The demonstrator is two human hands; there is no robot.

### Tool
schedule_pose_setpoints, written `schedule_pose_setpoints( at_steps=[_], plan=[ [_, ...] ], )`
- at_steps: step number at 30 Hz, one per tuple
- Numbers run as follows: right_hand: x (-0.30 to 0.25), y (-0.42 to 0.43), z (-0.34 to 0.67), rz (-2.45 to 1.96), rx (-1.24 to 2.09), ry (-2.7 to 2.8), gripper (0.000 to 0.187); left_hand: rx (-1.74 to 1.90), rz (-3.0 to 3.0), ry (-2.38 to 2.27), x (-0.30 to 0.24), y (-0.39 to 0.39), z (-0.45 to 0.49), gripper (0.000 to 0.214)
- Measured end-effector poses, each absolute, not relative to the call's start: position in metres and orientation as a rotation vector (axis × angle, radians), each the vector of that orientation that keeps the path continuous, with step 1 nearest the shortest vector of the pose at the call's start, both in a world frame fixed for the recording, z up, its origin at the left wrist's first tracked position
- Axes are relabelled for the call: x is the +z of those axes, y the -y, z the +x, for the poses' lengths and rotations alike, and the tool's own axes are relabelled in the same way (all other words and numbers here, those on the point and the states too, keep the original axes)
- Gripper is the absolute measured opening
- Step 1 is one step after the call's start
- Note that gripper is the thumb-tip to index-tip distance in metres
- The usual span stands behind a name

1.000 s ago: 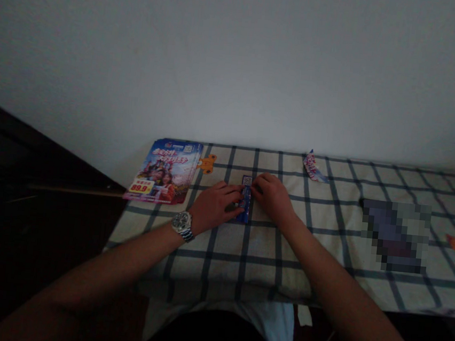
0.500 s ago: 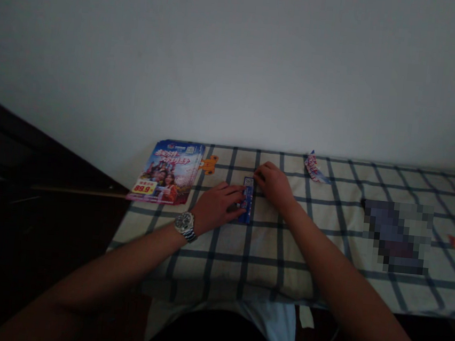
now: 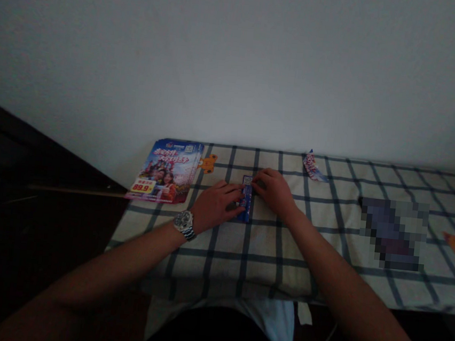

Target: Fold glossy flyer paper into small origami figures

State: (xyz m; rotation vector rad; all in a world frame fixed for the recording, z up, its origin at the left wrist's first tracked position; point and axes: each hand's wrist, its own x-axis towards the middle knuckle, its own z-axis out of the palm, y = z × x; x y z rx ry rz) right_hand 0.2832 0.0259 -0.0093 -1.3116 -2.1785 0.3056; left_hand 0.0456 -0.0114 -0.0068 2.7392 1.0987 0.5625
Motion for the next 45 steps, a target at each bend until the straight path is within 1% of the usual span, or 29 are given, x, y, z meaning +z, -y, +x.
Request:
schedule_pose_setpoints(
  at_steps=[13,18,26,37,41,45],
  plan=[
    [-0.021,-0.011,0.286,-1.287,0.361,2.152,0.005,0.586,2.727,-1.094,-0.006,0.012,0.046,0.028],
    [-0.023,0.002,0.287,-1.294,0.359,2.155,0.012,0.586,2.723,-1.092,-0.006,0.012,0.046,0.029],
    [-0.023,0.017,0.292,-1.283,0.296,2.254,0.034,0.584,2.717,-1.106,-0.006,0.013,0.046,0.029],
    [-0.022,0.033,0.297,-1.241,0.323,2.333,0.075,0.572,2.718,-1.110,-0.007,0.013,0.047,0.031],
    [-0.021,0.035,0.297,-1.251,0.329,2.370,0.082,0.581,2.724,-1.113,-0.007,0.013,0.047,0.031],
    [-0.019,0.036,0.298,-1.248,0.350,2.383,0.082,0.582,2.727,-1.108,-0.007,0.013,0.047,0.030]
  ],
)
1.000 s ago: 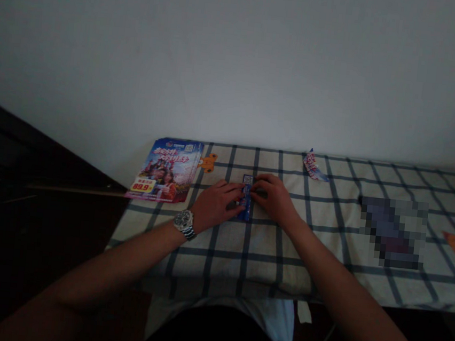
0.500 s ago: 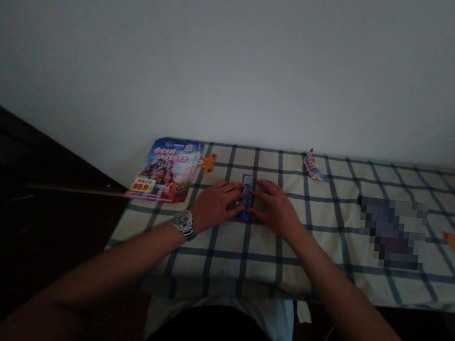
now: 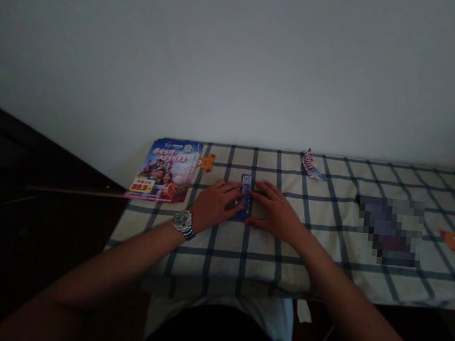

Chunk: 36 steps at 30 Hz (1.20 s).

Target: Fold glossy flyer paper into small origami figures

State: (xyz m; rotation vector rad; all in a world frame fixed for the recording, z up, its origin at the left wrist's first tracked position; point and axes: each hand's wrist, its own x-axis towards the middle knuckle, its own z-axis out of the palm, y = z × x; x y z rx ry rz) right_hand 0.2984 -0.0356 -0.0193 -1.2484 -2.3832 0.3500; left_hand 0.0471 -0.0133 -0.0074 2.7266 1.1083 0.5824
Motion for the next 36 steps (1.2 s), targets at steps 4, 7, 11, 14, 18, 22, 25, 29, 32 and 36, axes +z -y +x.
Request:
schedule_pose_setpoints(
  at_steps=[4,7,11,14,18,22,25,29,32,36],
  plan=[
    [-0.018,0.036,0.299,-1.241,0.353,2.386,0.076,0.587,2.726,-1.110,-0.008,0.013,0.047,0.031],
    [-0.018,0.037,0.298,-1.251,0.346,2.387,0.067,0.593,2.723,-1.118,-0.009,0.014,0.047,0.030],
    [-0.021,0.037,0.292,-1.284,0.306,2.322,0.049,0.598,2.716,-1.118,-0.009,0.014,0.047,0.030],
    [-0.024,0.037,0.289,-1.291,0.261,2.292,0.051,0.591,2.715,-1.121,-0.009,0.013,0.047,0.030],
    [-0.025,0.038,0.291,-1.287,0.248,2.326,0.061,0.577,2.722,-1.115,-0.008,0.013,0.047,0.031],
    [-0.023,0.039,0.294,-1.285,0.255,2.362,0.070,0.578,2.727,-1.101,-0.009,0.013,0.047,0.031],
    [-0.023,0.038,0.294,-1.283,0.257,2.365,0.070,0.586,2.725,-1.108,-0.010,0.013,0.047,0.031],
    [-0.024,0.037,0.295,-1.268,0.270,2.355,0.070,0.598,2.728,-1.109,-0.011,0.012,0.046,0.032],
    [-0.025,0.036,0.296,-1.260,0.273,2.358,0.070,0.604,2.731,-1.106,-0.010,0.012,0.046,0.032],
    [-0.024,0.037,0.295,-1.262,0.263,2.378,0.071,0.602,2.736,-1.097,-0.010,0.011,0.046,0.032]
  ],
)
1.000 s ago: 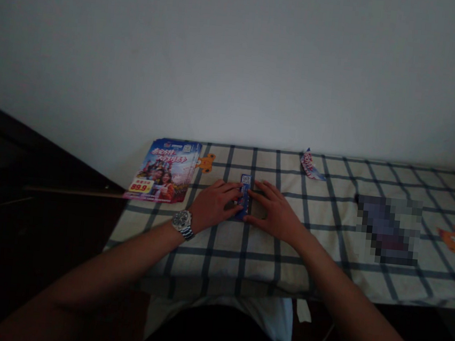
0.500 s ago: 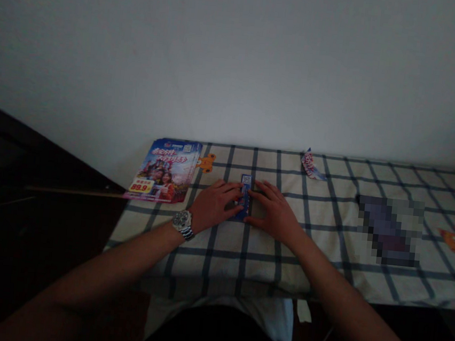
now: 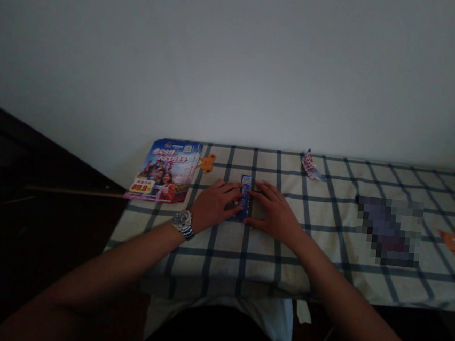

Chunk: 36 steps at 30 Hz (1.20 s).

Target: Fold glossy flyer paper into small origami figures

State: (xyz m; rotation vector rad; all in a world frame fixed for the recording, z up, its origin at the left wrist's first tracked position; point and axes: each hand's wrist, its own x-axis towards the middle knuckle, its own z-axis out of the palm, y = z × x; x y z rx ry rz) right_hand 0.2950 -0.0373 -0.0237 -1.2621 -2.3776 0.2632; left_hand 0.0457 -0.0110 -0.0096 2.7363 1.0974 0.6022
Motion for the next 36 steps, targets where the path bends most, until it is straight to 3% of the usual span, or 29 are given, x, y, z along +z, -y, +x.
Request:
schedule_pose_setpoints(
  at_steps=[18,36],
  plan=[
    [-0.010,0.003,0.286,-1.222,0.114,2.355,0.033,0.609,2.733,-1.034,-0.010,0.009,0.043,0.028],
    [-0.027,0.001,0.286,-1.245,0.058,2.348,0.038,0.611,2.744,-1.047,-0.008,0.012,0.043,0.029]
  ],
)
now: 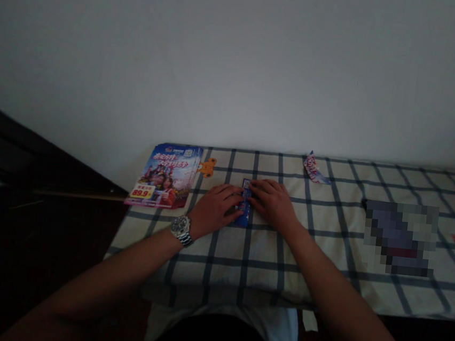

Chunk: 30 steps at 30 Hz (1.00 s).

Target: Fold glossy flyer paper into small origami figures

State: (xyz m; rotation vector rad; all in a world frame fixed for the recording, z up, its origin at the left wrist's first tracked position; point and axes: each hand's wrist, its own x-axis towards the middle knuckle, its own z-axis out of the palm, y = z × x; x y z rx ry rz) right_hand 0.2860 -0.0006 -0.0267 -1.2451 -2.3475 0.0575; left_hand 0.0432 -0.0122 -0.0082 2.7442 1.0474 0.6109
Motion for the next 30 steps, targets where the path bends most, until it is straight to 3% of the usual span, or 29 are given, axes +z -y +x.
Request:
schedule_pose_setpoints(
  at_steps=[10,30],
  plan=[
    [-0.0272,0.0006,0.2847,-1.241,0.048,2.320,0.035,0.591,2.824,-0.868,-0.0081,0.0141,0.0444,0.033],
    [-0.0253,0.0003,0.2889,-1.218,0.093,2.319,0.037,0.664,2.744,-1.108,-0.0022,0.0098,0.0371,0.031]
  ],
)
